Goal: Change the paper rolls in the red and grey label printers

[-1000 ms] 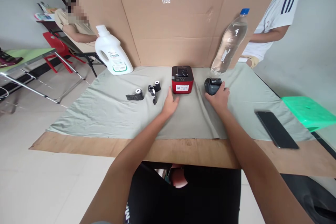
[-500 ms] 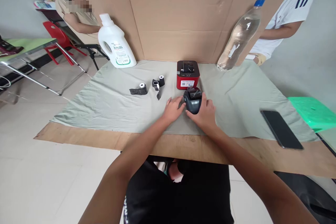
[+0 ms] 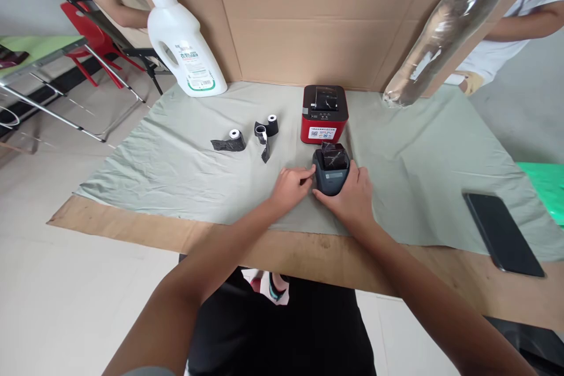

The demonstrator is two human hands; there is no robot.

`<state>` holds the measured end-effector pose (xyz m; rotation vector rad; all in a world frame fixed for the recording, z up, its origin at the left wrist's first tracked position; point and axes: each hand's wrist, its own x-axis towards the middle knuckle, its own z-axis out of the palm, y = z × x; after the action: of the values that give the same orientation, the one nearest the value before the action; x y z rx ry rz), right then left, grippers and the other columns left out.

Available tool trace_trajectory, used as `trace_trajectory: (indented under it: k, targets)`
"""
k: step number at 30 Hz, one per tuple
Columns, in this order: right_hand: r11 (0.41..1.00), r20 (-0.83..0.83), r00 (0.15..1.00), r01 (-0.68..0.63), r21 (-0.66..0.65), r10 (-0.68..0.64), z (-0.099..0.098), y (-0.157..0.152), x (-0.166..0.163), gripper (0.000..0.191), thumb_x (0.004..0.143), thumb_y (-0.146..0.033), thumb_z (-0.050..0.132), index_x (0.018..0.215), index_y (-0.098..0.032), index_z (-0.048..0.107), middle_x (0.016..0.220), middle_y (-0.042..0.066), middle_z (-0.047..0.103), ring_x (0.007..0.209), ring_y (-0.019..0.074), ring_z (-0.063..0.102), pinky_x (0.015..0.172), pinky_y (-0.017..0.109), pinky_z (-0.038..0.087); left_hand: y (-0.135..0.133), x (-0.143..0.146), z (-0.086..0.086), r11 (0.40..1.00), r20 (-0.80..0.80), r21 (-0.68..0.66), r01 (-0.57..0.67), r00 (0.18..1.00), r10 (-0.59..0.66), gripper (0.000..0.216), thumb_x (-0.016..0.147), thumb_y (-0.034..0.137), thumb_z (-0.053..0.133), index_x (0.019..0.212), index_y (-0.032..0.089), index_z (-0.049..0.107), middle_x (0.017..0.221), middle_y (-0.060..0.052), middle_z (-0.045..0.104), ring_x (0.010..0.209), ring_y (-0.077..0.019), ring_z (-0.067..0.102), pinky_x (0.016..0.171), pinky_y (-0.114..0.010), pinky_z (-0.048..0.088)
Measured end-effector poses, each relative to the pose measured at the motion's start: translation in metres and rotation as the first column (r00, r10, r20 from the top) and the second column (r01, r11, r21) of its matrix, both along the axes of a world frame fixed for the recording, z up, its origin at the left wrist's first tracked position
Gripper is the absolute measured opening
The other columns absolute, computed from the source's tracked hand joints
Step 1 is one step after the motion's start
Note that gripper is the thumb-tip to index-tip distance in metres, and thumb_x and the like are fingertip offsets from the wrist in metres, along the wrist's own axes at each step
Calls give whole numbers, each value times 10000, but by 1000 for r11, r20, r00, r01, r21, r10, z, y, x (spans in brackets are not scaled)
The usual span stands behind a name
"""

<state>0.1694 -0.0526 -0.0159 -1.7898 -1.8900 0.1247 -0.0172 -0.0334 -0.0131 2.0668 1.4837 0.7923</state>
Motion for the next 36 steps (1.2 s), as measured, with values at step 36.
trace_trajectory:
  k: [36]
  targets:
    - [994,-155,984,-95,-60,85,9,-3,6,1208,672,-660,839,1583,-104,273,1426,268,481,1337,440,503,1056,598,472,9,-4,0,990,252,-66,-122,958,135,213,871,213,675,1002,162,835,665,14,645,644,-125,561,691,-274,477]
